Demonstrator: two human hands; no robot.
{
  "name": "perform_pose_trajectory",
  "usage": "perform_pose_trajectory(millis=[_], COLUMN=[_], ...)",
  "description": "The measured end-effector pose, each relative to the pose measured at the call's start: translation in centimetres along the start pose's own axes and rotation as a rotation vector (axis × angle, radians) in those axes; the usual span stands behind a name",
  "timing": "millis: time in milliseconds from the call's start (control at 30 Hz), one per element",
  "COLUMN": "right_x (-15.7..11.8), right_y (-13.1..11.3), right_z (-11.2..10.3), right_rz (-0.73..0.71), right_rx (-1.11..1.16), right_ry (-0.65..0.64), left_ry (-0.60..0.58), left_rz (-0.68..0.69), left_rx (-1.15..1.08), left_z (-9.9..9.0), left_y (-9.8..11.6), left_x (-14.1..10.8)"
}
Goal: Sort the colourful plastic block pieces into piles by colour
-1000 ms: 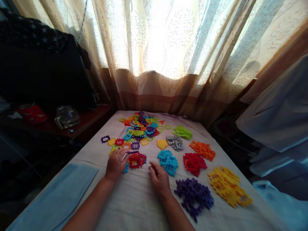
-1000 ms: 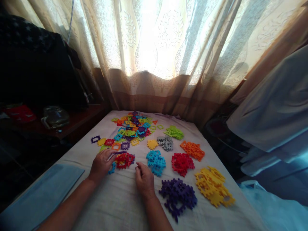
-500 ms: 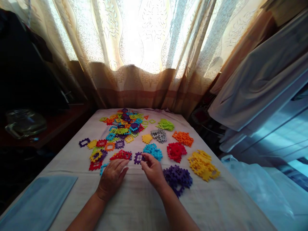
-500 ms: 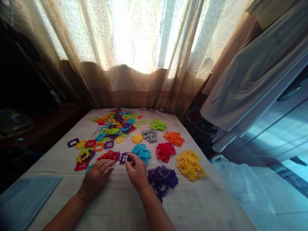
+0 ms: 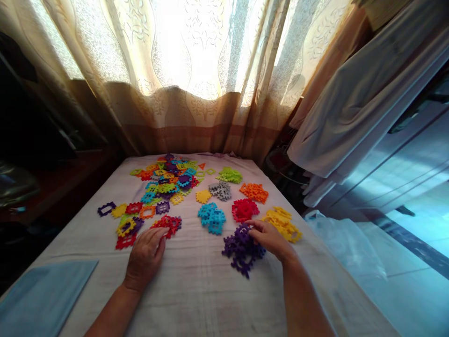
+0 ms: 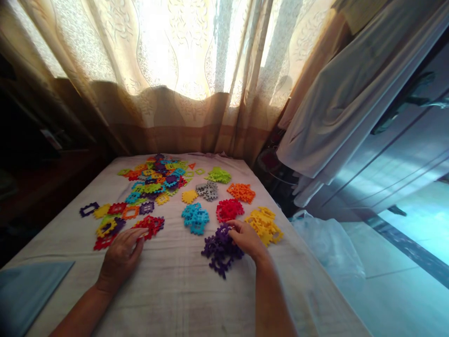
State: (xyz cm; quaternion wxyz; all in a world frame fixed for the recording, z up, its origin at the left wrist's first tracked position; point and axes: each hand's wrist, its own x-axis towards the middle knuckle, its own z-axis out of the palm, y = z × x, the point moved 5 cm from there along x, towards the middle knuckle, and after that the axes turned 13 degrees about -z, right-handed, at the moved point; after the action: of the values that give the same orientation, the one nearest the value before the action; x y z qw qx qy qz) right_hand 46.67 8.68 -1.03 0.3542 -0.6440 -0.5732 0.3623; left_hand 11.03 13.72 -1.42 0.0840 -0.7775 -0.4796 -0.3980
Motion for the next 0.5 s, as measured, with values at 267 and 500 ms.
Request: perform_pose_trajectory(millis=[267, 500], right_x=[0.0, 0.3], right_y=[0.3, -4.9], right_z=[-2.1, 3.5], right_rz=[-0.05, -0.339], right_rx=[-0.385, -0.189], right_ry=[0.185, 0.185], left_ry=[0.108, 0.103], left_rz=[-0.133, -0.419], left_rx=[0.18, 0.281], left_z=[-1.8, -3.4], left_y=[-2.7, -5.9], left_x=[-0.5, -1.1])
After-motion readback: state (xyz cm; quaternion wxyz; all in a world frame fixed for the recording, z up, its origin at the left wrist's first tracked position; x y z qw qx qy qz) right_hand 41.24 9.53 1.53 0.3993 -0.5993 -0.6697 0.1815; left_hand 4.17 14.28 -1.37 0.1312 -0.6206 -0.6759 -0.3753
